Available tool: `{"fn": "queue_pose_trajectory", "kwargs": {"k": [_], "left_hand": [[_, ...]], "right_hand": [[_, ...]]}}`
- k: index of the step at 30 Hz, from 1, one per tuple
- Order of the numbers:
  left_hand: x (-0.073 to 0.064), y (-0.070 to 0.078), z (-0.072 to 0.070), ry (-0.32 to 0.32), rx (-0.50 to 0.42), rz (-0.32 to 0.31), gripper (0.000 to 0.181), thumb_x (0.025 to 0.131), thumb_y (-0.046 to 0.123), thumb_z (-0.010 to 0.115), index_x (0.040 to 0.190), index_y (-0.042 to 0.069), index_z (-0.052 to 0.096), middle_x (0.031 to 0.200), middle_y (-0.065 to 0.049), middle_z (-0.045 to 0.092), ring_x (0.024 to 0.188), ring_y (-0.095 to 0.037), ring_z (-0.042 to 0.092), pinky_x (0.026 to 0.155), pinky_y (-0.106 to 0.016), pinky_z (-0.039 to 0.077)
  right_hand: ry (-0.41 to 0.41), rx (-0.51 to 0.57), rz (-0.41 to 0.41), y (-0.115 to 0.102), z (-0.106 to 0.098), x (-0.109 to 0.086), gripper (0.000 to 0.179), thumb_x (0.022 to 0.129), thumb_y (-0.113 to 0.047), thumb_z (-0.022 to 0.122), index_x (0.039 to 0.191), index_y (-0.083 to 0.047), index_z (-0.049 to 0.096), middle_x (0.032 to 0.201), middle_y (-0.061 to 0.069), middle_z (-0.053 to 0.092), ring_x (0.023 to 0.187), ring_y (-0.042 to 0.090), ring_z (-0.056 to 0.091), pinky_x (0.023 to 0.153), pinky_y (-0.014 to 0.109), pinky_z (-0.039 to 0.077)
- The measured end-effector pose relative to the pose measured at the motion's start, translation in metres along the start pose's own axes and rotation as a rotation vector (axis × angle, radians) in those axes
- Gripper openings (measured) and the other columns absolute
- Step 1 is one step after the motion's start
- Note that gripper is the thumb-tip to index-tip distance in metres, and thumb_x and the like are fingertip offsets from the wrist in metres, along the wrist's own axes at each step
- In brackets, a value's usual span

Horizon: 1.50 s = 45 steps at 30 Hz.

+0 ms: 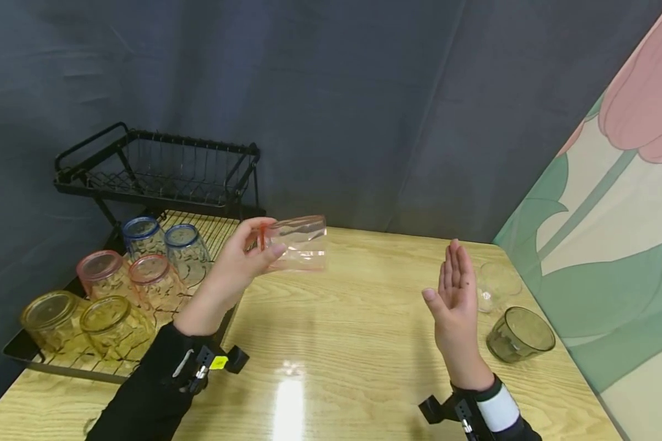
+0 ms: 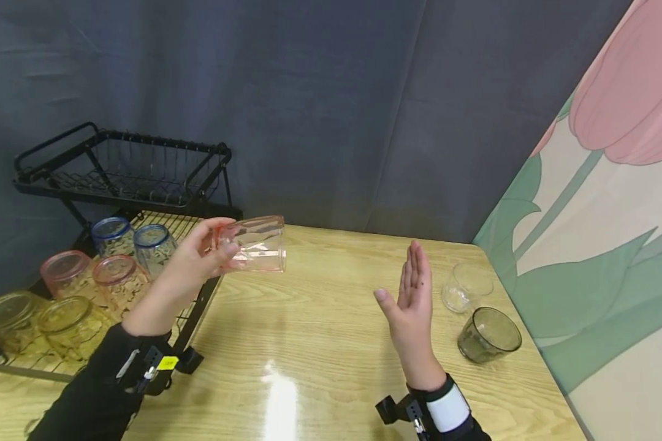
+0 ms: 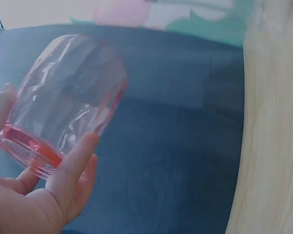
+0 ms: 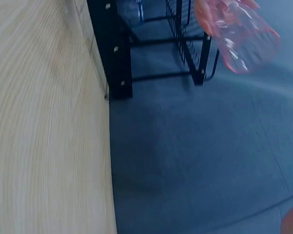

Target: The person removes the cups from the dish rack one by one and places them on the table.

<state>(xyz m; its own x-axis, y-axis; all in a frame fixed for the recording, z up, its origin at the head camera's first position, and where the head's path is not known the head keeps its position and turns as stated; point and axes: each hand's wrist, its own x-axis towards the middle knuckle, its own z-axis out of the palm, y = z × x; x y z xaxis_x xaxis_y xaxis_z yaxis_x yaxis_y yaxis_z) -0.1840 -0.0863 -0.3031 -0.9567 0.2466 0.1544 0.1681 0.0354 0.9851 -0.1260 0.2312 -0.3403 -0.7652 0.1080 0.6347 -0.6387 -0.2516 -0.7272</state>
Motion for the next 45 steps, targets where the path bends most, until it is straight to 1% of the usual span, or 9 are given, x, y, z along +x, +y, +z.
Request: {"fn": "queue_pose_trajectory", "kwargs": {"k": [10, 14, 19, 23, 27, 31, 36, 41, 45], "left_hand": [[-0.012, 0.012, 0.03, -0.056, -0.194, 0.085, 0.06, 0.085, 0.029, 0.069, 0.133, 0.009, 0.038, 0.129, -0.016, 0.047, 0.108, -0.026, 0.057, 0.08, -0.028, 0.056], [-0.014, 0.017, 0.044, -0.071, -0.328, 0.107, 0.073, 0.076, 0.037, 0.075, 0.132, 0.007, 0.038, 0.131, -0.017, 0.047, 0.107, -0.022, 0.059, 0.08, -0.031, 0.058], [-0.015, 0.021, 0.061, -0.075, -0.49, 0.147, 0.085, 0.064, 0.05, 0.077, 0.127, 0.008, 0.039, 0.129, -0.01, 0.045, 0.096, -0.016, 0.059, 0.078, -0.034, 0.06], [-0.016, 0.021, 0.073, -0.071, -0.555, 0.135, 0.088, 0.061, 0.054, 0.077, 0.127, 0.009, 0.038, 0.124, -0.005, 0.044, 0.1, -0.015, 0.06, 0.08, -0.032, 0.059], [-0.018, 0.017, 0.083, -0.075, -0.607, 0.113, 0.091, 0.062, 0.053, 0.078, 0.128, 0.007, 0.036, 0.121, -0.008, 0.048, 0.11, -0.023, 0.056, 0.084, -0.034, 0.058], [-0.018, 0.012, 0.092, -0.094, -0.655, 0.086, 0.088, 0.062, 0.052, 0.078, 0.126, 0.009, 0.036, 0.121, -0.008, 0.047, 0.111, -0.027, 0.054, 0.086, -0.036, 0.057], [-0.02, 0.008, 0.099, -0.126, -0.675, 0.066, 0.086, 0.064, 0.05, 0.077, 0.126, 0.01, 0.034, 0.132, -0.013, 0.042, 0.112, -0.027, 0.056, 0.088, -0.035, 0.056], [-0.021, 0.003, 0.099, -0.149, -0.605, 0.016, 0.085, 0.068, 0.046, 0.077, 0.131, 0.008, 0.034, 0.131, -0.016, 0.048, 0.116, -0.027, 0.053, 0.089, -0.027, 0.054], [-0.021, 0.001, 0.098, -0.185, -0.563, -0.011, 0.08, 0.072, 0.042, 0.077, 0.131, 0.009, 0.035, 0.131, -0.022, 0.049, 0.111, -0.024, 0.056, 0.089, -0.028, 0.054]], "right_hand": [[-0.036, 0.04, 0.028, 0.012, 0.03, 0.002, 0.089, 0.086, -0.016, 0.068, 0.148, 0.002, 0.007, 0.159, 0.019, 0.003, 0.146, 0.024, 0.005, 0.121, 0.028, 0.008], [-0.076, 0.094, 0.032, 0.015, 0.042, 0.003, 0.097, 0.083, -0.026, 0.071, 0.148, 0.003, 0.005, 0.159, 0.02, 0.002, 0.146, 0.023, 0.006, 0.12, 0.027, 0.007], [-0.121, 0.178, 0.054, 0.016, 0.058, 0.007, 0.104, 0.078, -0.034, 0.074, 0.149, 0.002, 0.006, 0.159, 0.013, 0.013, 0.145, 0.021, 0.01, 0.12, 0.026, 0.01], [-0.155, 0.204, 0.053, 0.015, 0.071, 0.01, 0.103, 0.077, -0.038, 0.074, 0.148, 0.001, 0.011, 0.158, 0.009, 0.02, 0.145, 0.022, 0.014, 0.119, 0.025, 0.017], [-0.146, 0.228, 0.068, 0.013, 0.084, 0.012, 0.103, 0.075, -0.039, 0.075, 0.148, 0.001, 0.015, 0.156, 0.012, 0.023, 0.143, 0.023, 0.019, 0.117, 0.025, 0.022], [-0.089, 0.303, 0.103, 0.011, 0.09, 0.014, 0.102, 0.071, -0.035, 0.079, 0.146, 0.002, 0.02, 0.149, 0.008, 0.036, 0.136, 0.019, 0.034, 0.112, 0.022, 0.032], [-0.057, 0.384, 0.095, 0.008, 0.091, 0.019, 0.092, 0.071, -0.023, 0.081, 0.141, 0.005, 0.028, 0.137, 0.006, 0.049, 0.128, 0.018, 0.044, 0.109, 0.024, 0.038], [-0.08, 0.364, 0.097, 0.001, 0.084, 0.023, 0.078, 0.071, -0.018, 0.081, 0.133, 0.002, 0.038, 0.13, 0.006, 0.057, 0.123, 0.019, 0.05, 0.107, 0.027, 0.042], [-0.115, 0.336, 0.114, -0.002, 0.076, 0.023, 0.074, 0.072, -0.017, 0.081, 0.132, 0.0, 0.041, 0.128, 0.005, 0.059, 0.123, 0.018, 0.05, 0.106, 0.026, 0.042]]}}
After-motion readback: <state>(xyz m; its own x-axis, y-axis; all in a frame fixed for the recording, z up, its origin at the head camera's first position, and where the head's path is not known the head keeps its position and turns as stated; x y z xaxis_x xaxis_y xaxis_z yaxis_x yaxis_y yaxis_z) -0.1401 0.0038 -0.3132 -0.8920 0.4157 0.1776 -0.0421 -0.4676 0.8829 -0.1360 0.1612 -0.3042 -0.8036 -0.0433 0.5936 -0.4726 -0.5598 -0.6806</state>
